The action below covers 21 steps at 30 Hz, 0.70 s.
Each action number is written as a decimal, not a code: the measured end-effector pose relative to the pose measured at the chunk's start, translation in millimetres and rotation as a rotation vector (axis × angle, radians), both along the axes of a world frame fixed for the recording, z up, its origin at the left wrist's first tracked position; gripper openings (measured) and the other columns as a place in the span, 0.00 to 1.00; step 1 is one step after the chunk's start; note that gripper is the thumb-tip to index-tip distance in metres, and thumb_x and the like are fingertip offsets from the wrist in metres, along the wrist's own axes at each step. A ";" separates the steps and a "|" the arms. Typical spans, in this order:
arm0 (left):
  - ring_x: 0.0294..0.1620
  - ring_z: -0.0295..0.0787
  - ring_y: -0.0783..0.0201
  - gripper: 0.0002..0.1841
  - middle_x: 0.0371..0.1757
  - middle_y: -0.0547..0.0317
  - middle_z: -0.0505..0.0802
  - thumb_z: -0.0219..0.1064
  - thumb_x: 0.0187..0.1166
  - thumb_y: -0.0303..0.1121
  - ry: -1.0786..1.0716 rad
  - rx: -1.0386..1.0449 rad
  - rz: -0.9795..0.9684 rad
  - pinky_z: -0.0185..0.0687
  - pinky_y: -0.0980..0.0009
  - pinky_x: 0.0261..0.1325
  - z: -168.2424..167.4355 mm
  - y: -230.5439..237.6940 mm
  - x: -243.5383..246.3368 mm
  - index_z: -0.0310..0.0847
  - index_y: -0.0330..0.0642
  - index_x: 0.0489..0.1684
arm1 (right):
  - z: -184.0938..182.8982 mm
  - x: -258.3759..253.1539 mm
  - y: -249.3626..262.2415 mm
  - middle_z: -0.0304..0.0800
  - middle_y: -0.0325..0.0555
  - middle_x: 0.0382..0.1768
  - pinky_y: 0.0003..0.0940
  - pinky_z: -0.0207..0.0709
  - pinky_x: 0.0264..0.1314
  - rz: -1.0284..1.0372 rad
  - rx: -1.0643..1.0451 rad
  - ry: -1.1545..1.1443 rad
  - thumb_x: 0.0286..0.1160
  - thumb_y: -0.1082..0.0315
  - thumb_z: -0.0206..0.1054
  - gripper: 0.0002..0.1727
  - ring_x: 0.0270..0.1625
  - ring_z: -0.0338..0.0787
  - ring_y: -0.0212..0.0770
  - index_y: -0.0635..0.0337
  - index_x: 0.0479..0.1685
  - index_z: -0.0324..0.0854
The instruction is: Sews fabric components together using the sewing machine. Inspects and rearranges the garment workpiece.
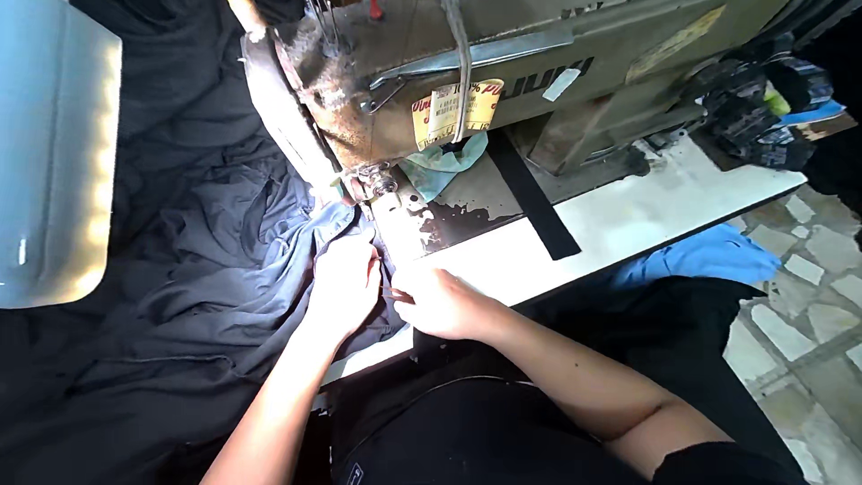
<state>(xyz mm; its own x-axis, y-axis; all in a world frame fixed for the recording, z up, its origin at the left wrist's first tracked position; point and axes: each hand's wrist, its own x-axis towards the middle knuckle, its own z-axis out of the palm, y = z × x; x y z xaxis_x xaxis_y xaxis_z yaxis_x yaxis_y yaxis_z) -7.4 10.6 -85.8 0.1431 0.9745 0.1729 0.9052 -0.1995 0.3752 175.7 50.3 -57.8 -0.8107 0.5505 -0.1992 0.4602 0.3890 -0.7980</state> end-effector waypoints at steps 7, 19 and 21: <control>0.58 0.89 0.39 0.12 0.53 0.34 0.92 0.57 0.83 0.23 -0.185 -0.037 0.127 0.78 0.41 0.64 17.2 3.9 -2.3 0.87 0.25 0.45 | 8.9 -3.0 6.7 0.83 0.53 0.34 0.41 0.73 0.44 -0.036 -0.082 -0.076 0.83 0.70 0.59 0.12 0.41 0.82 0.45 0.69 0.39 0.85; 0.55 0.85 0.35 0.11 0.44 0.30 0.87 0.62 0.83 0.24 -0.075 -0.185 0.332 0.76 0.40 0.60 23.4 37.8 9.1 0.85 0.22 0.37 | 9.7 -16.2 11.2 0.83 0.51 0.30 0.41 0.74 0.42 -0.145 -0.081 -0.107 0.84 0.69 0.62 0.12 0.39 0.83 0.44 0.67 0.33 0.84; 0.55 0.84 0.36 0.11 0.45 0.31 0.86 0.63 0.84 0.26 -0.075 -0.258 0.387 0.75 0.41 0.59 27.9 41.3 11.4 0.85 0.23 0.38 | 8.4 -16.8 11.5 0.83 0.50 0.29 0.41 0.73 0.41 -0.147 -0.080 -0.116 0.84 0.68 0.62 0.13 0.38 0.83 0.43 0.66 0.32 0.84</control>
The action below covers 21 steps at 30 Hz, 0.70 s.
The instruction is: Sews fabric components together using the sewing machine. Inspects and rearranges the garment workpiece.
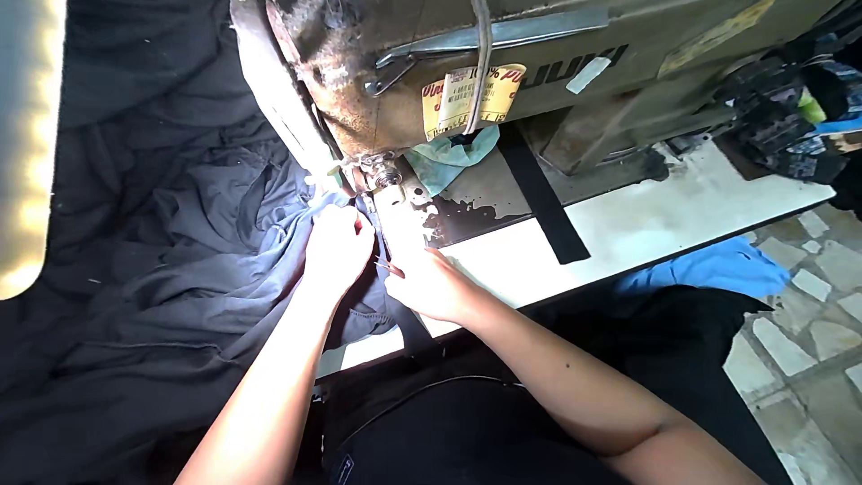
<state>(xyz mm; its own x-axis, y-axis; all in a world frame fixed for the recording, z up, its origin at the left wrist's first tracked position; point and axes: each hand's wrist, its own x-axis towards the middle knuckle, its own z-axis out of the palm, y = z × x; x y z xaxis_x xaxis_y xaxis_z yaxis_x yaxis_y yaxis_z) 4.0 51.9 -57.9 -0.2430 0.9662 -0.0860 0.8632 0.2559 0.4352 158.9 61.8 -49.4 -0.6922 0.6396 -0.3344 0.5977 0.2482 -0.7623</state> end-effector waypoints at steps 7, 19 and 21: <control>0.58 0.84 0.35 0.14 0.51 0.30 0.86 0.67 0.84 0.33 -0.013 -0.195 0.090 0.75 0.37 0.61 13.1 13.8 -0.8 0.85 0.24 0.46 | -2.5 0.6 -1.4 0.83 0.50 0.29 0.41 0.74 0.40 -0.028 0.006 0.027 0.83 0.70 0.63 0.11 0.37 0.83 0.43 0.66 0.34 0.84; 0.49 0.86 0.42 0.11 0.42 0.38 0.90 0.71 0.81 0.33 -0.098 -0.294 0.180 0.75 0.40 0.54 23.7 21.2 2.8 0.87 0.29 0.40 | 1.7 -2.2 -2.1 0.83 0.57 0.56 0.50 0.84 0.44 0.199 0.331 -0.278 0.85 0.59 0.65 0.15 0.46 0.91 0.54 0.58 0.60 0.79; 0.51 0.86 0.40 0.12 0.43 0.36 0.90 0.71 0.81 0.33 -0.090 -0.279 0.174 0.75 0.39 0.57 20.4 20.8 2.0 0.87 0.29 0.39 | 0.7 0.0 8.1 0.79 0.59 0.69 0.53 0.84 0.47 0.264 0.361 -0.261 0.81 0.56 0.69 0.27 0.48 0.91 0.56 0.57 0.75 0.75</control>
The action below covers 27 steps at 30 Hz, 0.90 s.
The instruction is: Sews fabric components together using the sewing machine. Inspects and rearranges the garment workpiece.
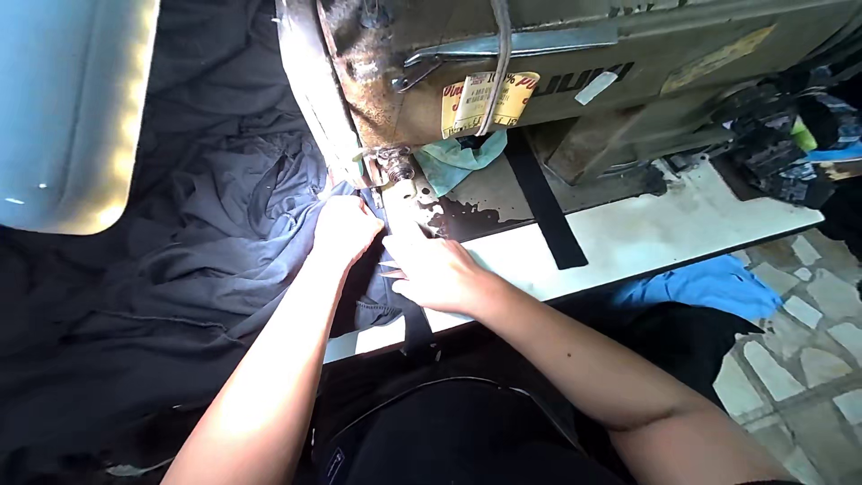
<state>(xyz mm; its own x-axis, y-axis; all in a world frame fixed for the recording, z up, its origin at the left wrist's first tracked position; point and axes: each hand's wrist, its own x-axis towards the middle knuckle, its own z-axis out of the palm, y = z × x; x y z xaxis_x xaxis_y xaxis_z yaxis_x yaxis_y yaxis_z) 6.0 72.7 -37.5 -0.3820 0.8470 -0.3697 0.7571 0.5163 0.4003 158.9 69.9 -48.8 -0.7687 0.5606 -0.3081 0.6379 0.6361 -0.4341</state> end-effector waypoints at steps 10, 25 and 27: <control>0.58 0.85 0.32 0.11 0.49 0.32 0.90 0.65 0.81 0.30 0.236 0.699 -0.330 0.76 0.39 0.65 -62.0 -45.4 -9.1 0.92 0.30 0.44 | -10.6 4.5 16.2 0.72 0.54 0.80 0.55 0.82 0.47 0.146 0.073 0.058 0.82 0.50 0.66 0.29 0.54 0.90 0.55 0.57 0.76 0.77; 0.60 0.86 0.33 0.12 0.53 0.32 0.92 0.66 0.83 0.32 0.269 0.746 -0.341 0.75 0.40 0.68 -69.7 -18.1 -25.8 0.94 0.32 0.45 | -11.4 -13.2 12.7 0.75 0.52 0.80 0.59 0.83 0.54 -0.118 0.047 -0.005 0.86 0.47 0.61 0.36 0.55 0.92 0.56 0.44 0.92 0.61; 0.61 0.86 0.32 0.13 0.53 0.32 0.92 0.65 0.83 0.32 0.273 0.748 -0.346 0.75 0.40 0.68 -71.9 -18.4 -25.9 0.94 0.32 0.45 | -13.0 -10.2 10.2 0.79 0.52 0.78 0.59 0.83 0.55 -0.127 0.038 0.021 0.86 0.48 0.62 0.35 0.56 0.92 0.56 0.45 0.91 0.63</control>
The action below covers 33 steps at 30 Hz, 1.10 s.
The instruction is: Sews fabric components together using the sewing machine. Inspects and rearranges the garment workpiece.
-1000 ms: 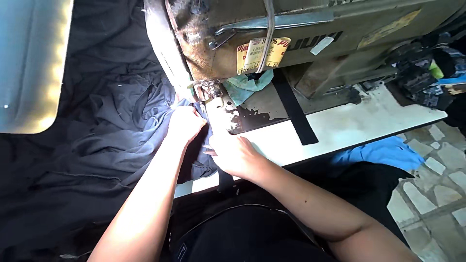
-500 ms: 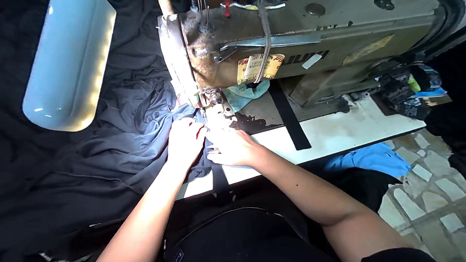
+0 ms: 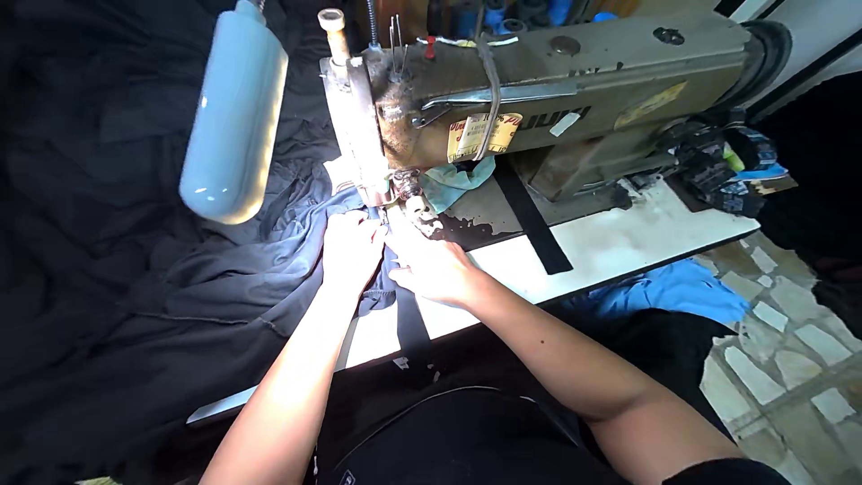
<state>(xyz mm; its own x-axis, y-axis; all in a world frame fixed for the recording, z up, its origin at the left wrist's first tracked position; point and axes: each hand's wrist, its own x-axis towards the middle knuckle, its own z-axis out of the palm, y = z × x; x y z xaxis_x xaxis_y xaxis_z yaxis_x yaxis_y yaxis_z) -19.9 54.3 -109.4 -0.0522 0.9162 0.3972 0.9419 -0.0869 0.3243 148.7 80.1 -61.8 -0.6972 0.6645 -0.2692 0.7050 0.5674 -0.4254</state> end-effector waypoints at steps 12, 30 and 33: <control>0.70 0.82 0.31 0.18 0.65 0.30 0.88 0.65 0.84 0.37 0.025 -0.065 -0.012 0.71 0.37 0.74 -1.2 -10.0 3.6 0.90 0.32 0.59 | -31.3 224.9 74.0 0.64 0.71 0.85 0.77 0.54 0.81 -0.721 0.828 0.350 0.69 0.82 0.60 0.32 0.87 0.62 0.75 0.66 0.80 0.73; 0.71 0.81 0.31 0.18 0.64 0.29 0.88 0.65 0.83 0.38 0.010 -0.042 -0.048 0.68 0.38 0.77 -1.5 -7.9 -0.5 0.91 0.33 0.58 | -8.8 221.5 65.4 0.74 0.72 0.78 0.73 0.60 0.80 -0.775 0.683 0.350 0.72 0.85 0.57 0.25 0.82 0.71 0.72 0.72 0.71 0.78; 0.72 0.80 0.30 0.19 0.66 0.28 0.87 0.63 0.84 0.38 0.014 -0.046 -0.042 0.67 0.37 0.77 -3.3 -6.1 -0.6 0.90 0.33 0.61 | 6.1 179.4 27.8 0.83 0.68 0.67 0.51 0.84 0.59 -0.648 0.612 0.528 0.81 0.79 0.54 0.20 0.59 0.89 0.56 0.73 0.69 0.77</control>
<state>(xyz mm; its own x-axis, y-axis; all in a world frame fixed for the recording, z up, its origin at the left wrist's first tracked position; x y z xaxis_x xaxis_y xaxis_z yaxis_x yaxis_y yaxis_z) -20.5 48.2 -112.7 -0.0082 0.9349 0.3548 0.9422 -0.1116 0.3159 328.1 108.0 -55.8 -0.0885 0.8745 0.4769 0.7597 0.3689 -0.5355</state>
